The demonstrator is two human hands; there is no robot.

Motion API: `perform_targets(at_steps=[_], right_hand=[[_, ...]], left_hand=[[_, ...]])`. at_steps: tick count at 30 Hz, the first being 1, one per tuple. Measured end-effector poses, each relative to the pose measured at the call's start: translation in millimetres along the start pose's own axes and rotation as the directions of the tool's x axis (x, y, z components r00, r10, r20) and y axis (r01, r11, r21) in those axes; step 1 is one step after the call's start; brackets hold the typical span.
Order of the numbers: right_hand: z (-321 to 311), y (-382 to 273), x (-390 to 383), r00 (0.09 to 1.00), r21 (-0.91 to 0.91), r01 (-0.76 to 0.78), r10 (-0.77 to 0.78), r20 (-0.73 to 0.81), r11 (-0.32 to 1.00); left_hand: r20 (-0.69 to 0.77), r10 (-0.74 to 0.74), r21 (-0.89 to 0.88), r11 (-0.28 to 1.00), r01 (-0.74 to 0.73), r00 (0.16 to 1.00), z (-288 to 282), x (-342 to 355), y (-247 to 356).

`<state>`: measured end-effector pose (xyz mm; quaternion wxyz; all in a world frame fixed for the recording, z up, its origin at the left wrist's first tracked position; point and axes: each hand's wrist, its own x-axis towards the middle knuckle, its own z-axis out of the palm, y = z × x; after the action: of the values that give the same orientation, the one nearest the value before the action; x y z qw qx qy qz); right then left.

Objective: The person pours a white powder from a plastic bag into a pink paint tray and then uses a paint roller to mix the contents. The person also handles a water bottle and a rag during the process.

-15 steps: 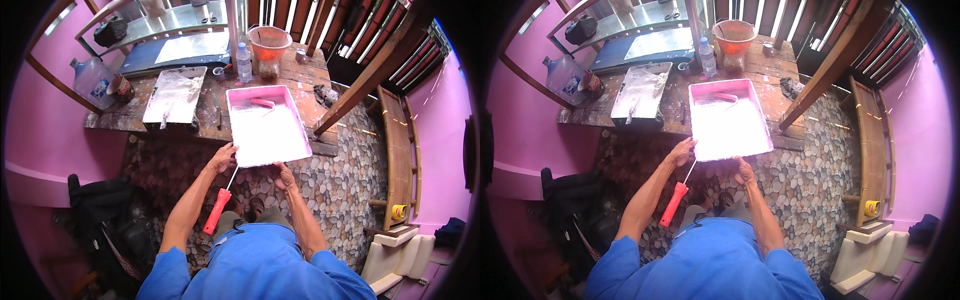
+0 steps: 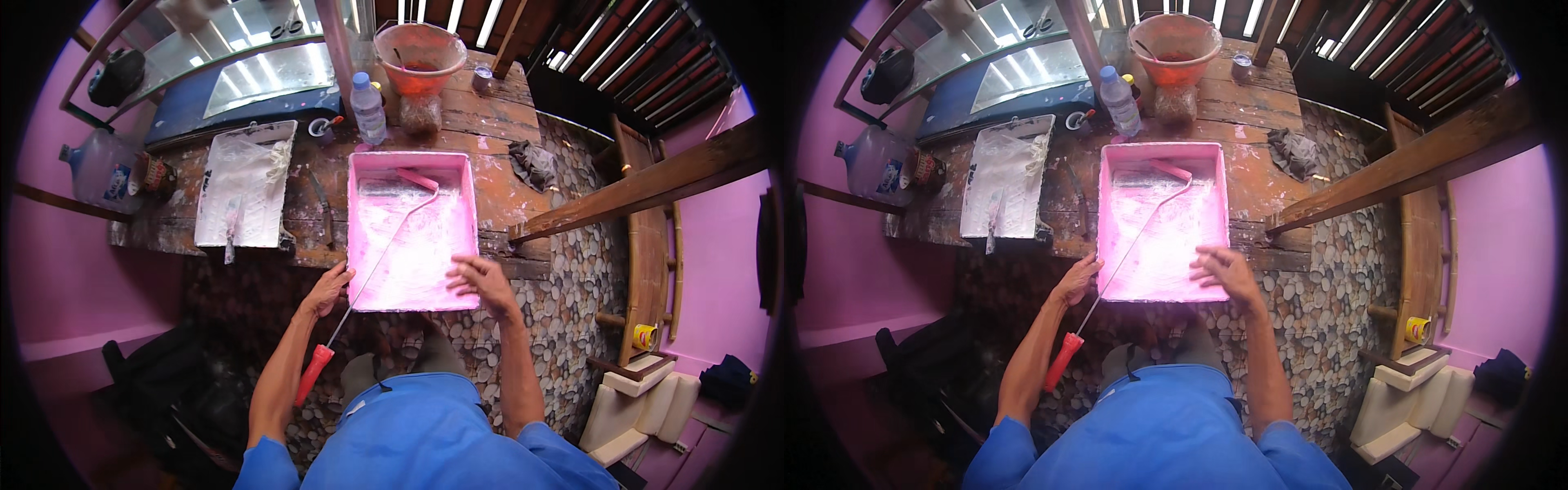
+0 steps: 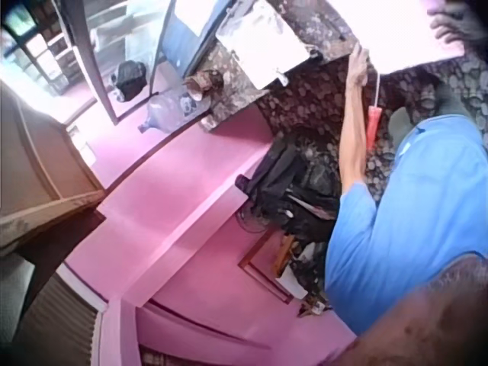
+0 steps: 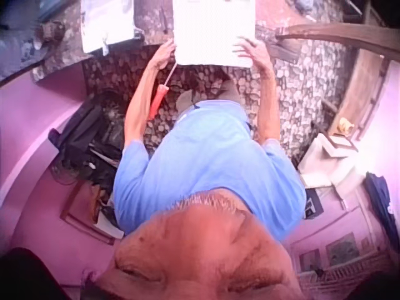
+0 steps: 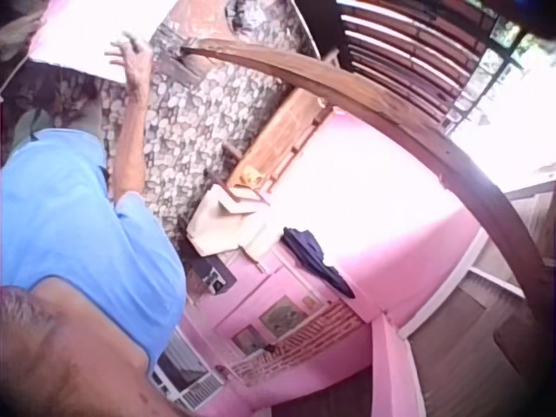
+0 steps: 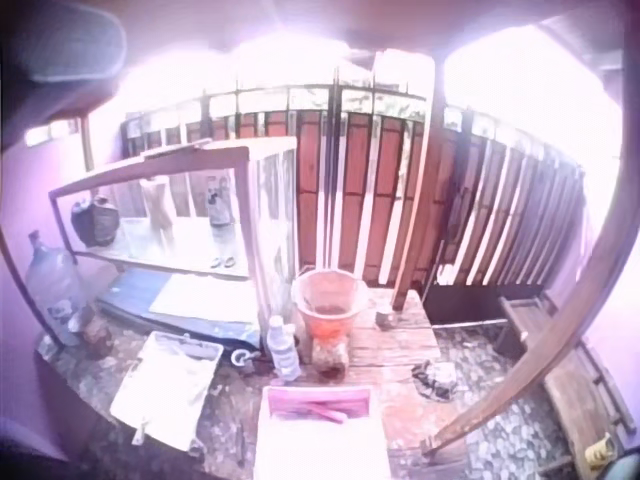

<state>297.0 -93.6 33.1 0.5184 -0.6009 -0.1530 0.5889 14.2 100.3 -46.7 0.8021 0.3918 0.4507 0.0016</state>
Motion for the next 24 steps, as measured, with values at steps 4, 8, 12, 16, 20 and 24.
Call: perform_targets(at_steps=[4,8,12,16,20,24], right_hand=[[-99.9,-13.7,165.0,0.611,-0.297,0.266,-0.398,-0.684,0.917],[-137.7,-45.4,248.1,0.426,-0.404,-0.339,-0.244,-0.871,0.850],[-193.5,-27.0,293.0,0.247,-0.450,-0.593,-0.381,-0.891,0.667],[-224.9,-7.4,306.0,0.192,-0.519,-0.541,-0.503,-0.843,0.662],[-205.6,4.9,297.5,0.241,-0.687,-0.452,-0.664,-0.708,0.568],[-164.2,19.5,246.9,0.459,-0.823,-0.376,-0.686,-0.564,0.425]], left_hand=[[0.003,-0.006,0.025,1.000,0.006,1.000,-13.1,15.8,-18.5],[-0.040,-0.007,-0.021,1.000,0.006,0.999,0.9,5.9,-3.6],[-0.051,-0.017,-0.041,0.999,0.014,0.999,2.0,6.9,0.3],[-0.058,-0.056,-0.016,0.998,0.055,0.997,-0.2,7.0,-0.3],[-0.071,-0.040,-0.014,0.999,0.039,0.997,0.6,7.1,-2.3],[-0.024,-0.042,-0.046,0.998,0.041,0.999,2.5,3.3,9.7]])
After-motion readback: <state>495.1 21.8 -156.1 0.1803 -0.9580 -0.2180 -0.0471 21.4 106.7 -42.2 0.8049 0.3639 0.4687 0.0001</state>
